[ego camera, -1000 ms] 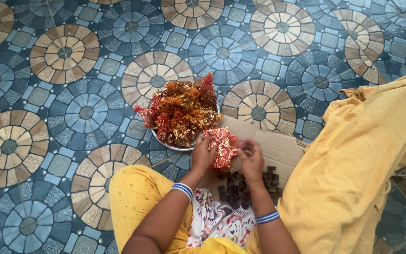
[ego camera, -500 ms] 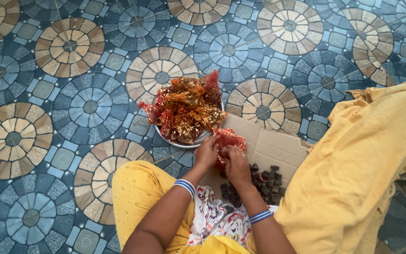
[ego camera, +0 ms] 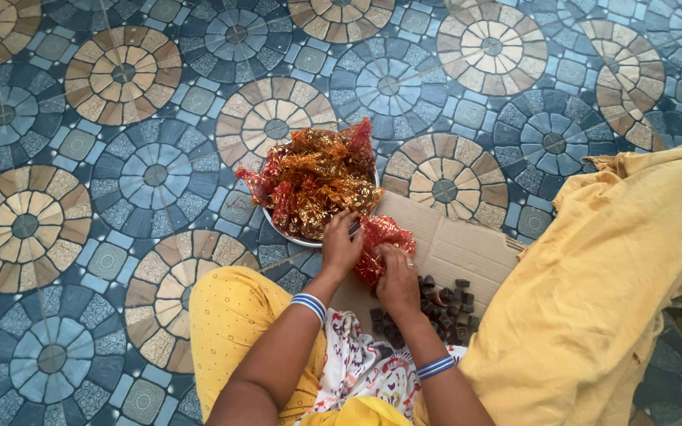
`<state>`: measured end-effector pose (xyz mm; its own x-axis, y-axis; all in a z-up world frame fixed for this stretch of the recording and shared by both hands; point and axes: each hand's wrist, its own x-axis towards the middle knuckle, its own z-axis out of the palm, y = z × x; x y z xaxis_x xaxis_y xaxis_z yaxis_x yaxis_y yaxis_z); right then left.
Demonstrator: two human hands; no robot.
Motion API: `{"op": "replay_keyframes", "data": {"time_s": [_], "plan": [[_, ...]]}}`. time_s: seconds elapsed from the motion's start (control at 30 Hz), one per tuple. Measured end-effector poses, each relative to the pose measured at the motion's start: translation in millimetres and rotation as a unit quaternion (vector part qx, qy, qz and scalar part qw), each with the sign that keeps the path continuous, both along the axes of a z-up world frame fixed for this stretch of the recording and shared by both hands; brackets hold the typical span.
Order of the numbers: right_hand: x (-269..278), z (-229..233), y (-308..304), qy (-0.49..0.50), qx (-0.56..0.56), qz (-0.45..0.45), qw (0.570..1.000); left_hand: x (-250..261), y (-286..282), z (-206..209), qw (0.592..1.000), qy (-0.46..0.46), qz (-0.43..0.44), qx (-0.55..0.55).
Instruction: The person sits on a patterned tiled floor and wraps small dark objects in shiny red and gold paper. They pick up each object, place it in a piece of paper, fold the paper around it, and set the wrapped item into a metal bowl.
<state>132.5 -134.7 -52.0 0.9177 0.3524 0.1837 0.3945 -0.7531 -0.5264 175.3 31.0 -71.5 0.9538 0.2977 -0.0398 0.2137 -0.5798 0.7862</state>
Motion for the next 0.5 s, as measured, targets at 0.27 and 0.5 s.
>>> {"op": "replay_keyframes", "data": {"time_s": [0.27,0.5], "plan": [[-6,9,4,-0.037,-0.003,-0.027,0.999,7,9,19,0.997,-0.068,0.0,0.034],[-10,21,7,-0.06,-0.011,-0.038,0.997,50,39,40,0.97,-0.08,-0.044,0.225]]}}
